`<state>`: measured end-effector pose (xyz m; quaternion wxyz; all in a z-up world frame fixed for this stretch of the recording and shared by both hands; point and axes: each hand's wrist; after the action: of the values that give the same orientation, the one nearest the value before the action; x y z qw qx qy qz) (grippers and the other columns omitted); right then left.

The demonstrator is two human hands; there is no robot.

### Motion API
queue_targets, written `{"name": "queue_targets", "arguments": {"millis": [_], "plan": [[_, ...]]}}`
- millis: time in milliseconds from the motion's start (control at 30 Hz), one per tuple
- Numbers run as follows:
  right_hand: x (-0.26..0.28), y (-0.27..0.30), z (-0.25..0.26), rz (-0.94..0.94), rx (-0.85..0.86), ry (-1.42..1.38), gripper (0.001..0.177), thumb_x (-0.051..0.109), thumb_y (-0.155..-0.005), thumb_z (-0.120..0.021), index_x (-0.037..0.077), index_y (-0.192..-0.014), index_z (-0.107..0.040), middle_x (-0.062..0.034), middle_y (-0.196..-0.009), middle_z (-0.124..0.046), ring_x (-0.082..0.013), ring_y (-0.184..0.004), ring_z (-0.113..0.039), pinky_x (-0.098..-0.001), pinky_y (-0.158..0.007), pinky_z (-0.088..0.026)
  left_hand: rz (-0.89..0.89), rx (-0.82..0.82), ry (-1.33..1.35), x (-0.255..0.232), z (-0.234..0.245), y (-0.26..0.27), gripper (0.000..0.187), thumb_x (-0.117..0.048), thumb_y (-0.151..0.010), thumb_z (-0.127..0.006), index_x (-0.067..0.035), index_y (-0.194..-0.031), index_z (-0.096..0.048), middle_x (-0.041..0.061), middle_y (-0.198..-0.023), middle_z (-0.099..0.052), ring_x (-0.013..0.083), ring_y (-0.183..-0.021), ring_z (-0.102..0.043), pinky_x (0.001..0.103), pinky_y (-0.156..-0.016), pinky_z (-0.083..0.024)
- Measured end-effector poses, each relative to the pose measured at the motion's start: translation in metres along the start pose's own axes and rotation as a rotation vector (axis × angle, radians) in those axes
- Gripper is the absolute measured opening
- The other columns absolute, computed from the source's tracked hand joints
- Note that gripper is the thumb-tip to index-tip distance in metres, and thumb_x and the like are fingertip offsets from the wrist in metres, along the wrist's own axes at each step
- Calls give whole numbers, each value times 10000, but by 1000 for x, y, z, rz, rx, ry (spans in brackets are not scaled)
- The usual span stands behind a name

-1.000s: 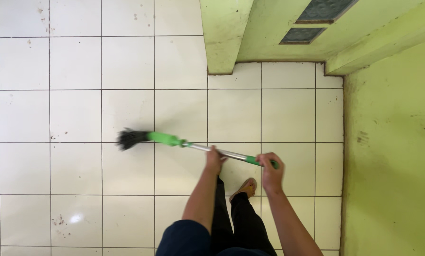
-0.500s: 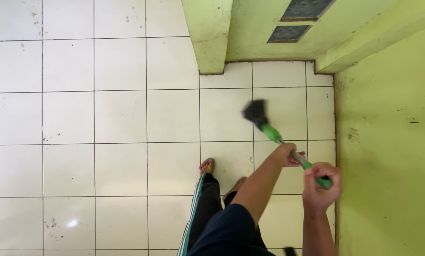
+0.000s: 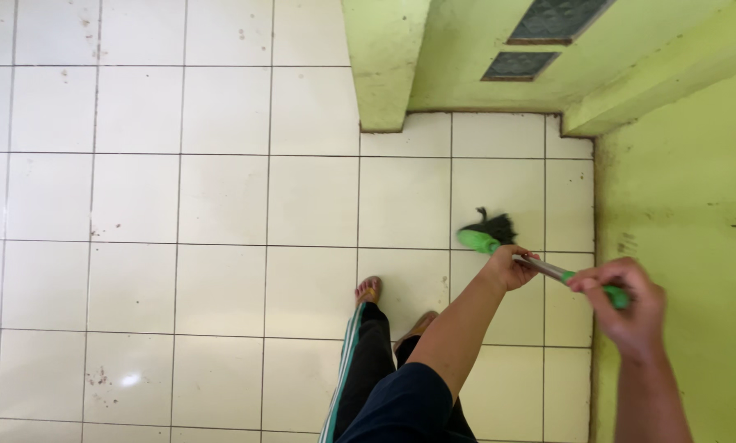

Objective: The person sweeps the tiled floor using a broom, moving the broom around a large green pillar and along the base of the walls.

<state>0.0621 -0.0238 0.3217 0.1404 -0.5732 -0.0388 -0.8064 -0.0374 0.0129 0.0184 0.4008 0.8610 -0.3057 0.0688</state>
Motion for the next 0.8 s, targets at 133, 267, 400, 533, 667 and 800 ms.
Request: {"name": "queue_targets", "arguments": {"millis": [133, 267, 400, 533, 667, 800], "plan": [[-19, 5, -2, 21, -50, -256, 182, -111, -1043, -540, 35, -979, -453, -133, -841, -652, -191, -857, -693, -385, -944, -632, -77, 40, -32, -26, 14, 33, 151, -73, -964, -524, 76, -975, -541, 236, -1015, -657, 311, -955, -688, 443, -978, -585], [-67, 23, -55, -58, -9, -307, 145, -118, -956, -511, 22, -948, -548, -158, -949, -706, -191, -830, -683, -348, -808, -613, -272, 98, -100, -86, 75, 89, 146, -69, -995, -563, 64, -977, -621, 247, -1017, -694, 332, -997, -686, 432, -986, -584], [-104, 36, -183, -183, 112, -336, 165, -93, -963, -541, 18, -963, -664, -95, -975, -706, -207, -949, -669, -383, -942, -542, -645, -27, -144, -164, 146, 170, 226, -181, -980, -544, 17, -996, -652, 210, -919, -715, 316, -808, -674, 442, -757, -582], [-72, 49, -268, -534, 159, -506, 107, 44, -950, -593, 78, -882, -518, -87, -967, -730, -208, -1097, -716, -388, -1042, -491, -823, -435, -202, -230, 191, 251, 273, -205, -1008, -566, 38, -1132, -563, 188, -973, -660, 299, -834, -686, 441, -751, -634], [-64, 56, -270, -631, -62, -785, 183, 141, -1023, -523, 75, -875, -607, -127, -964, -701, -262, -1079, -680, -432, -1049, -504, -884, -602, -468, -218, 179, 276, 344, -238, -1025, -528, 3, -1245, -421, 165, -1025, -698, 252, -872, -701, 400, -770, -631], [-84, 73, -250, -489, -77, -496, 315, 178, -1046, -551, 26, -793, -660, -137, -886, -755, -248, -995, -747, -410, -980, -532, -832, -662, -376, -190, 151, 238, 365, -192, -1032, -424, -48, -1320, -253, 234, -1046, -707, 351, -882, -682, 429, -757, -584]]}}
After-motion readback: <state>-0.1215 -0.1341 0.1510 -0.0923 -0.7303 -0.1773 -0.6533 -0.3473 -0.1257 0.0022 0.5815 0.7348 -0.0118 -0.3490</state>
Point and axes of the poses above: each hand's wrist, its own y-axis away from the middle knuckle, its own z-axis out of the back of the hand, x = y × z
